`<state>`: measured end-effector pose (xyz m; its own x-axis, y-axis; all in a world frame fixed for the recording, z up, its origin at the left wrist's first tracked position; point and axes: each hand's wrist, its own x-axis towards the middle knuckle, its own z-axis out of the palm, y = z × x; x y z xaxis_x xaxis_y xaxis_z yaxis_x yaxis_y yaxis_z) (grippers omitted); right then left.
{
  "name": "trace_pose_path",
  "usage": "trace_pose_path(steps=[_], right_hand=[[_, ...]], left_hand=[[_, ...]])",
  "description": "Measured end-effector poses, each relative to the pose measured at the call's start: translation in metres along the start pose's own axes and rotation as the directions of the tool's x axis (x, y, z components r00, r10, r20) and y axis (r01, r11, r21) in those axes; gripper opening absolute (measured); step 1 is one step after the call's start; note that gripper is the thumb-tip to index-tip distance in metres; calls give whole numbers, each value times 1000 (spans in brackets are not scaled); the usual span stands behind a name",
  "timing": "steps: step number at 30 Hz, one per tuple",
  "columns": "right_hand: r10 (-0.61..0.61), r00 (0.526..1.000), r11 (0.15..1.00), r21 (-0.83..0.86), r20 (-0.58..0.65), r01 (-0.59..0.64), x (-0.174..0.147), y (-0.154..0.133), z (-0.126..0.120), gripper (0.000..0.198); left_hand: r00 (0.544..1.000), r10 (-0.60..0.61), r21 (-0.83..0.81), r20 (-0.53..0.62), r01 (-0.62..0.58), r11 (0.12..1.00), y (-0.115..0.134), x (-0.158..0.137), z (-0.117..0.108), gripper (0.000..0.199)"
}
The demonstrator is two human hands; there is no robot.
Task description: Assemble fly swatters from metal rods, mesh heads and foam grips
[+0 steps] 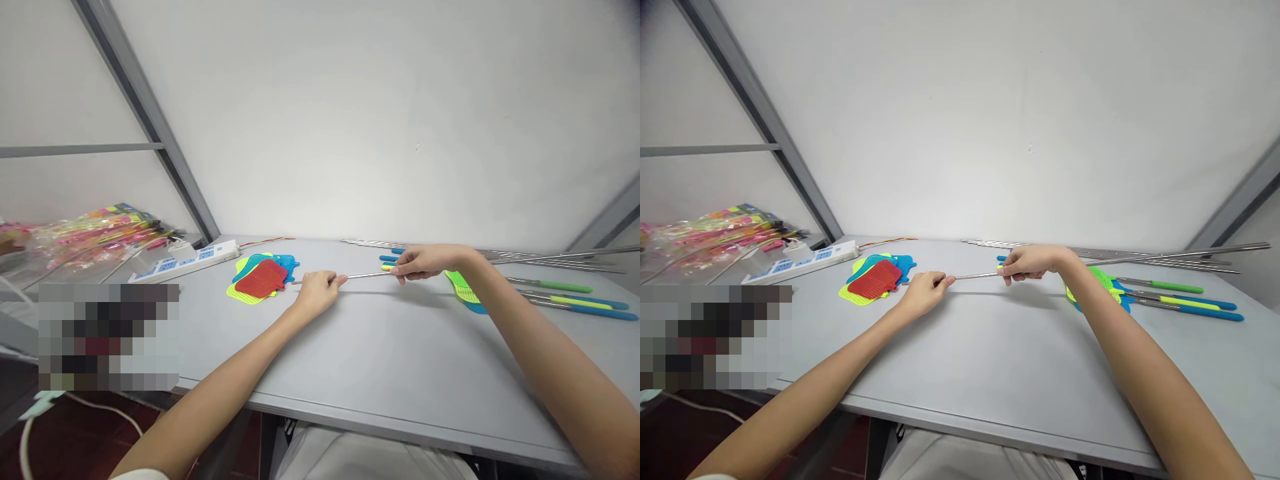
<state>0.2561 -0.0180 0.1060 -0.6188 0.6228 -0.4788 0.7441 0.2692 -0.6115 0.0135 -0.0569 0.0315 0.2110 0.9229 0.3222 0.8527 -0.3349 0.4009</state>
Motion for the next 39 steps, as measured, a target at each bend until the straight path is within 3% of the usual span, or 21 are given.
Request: trace_pose_path(steps=[16, 25, 34, 39], right_hand=[[45, 999, 999, 14, -2, -45, 9, 9, 1, 40], [46, 996, 987, 148, 80, -58, 16, 17, 3, 39], [33, 990, 966, 250, 134, -66, 23, 14, 15, 39], [-5, 984, 958, 283, 177, -46, 35, 18, 23, 37]], left_hand=[[999, 4, -11, 43, -3, 1000, -5, 0, 6, 43], [998, 58, 9, 33, -58, 998, -10, 2, 2, 48], [992, -116, 82, 40, 113, 990, -11, 5, 0, 54], [978, -173, 137, 118, 157, 978, -14, 7, -1, 58]])
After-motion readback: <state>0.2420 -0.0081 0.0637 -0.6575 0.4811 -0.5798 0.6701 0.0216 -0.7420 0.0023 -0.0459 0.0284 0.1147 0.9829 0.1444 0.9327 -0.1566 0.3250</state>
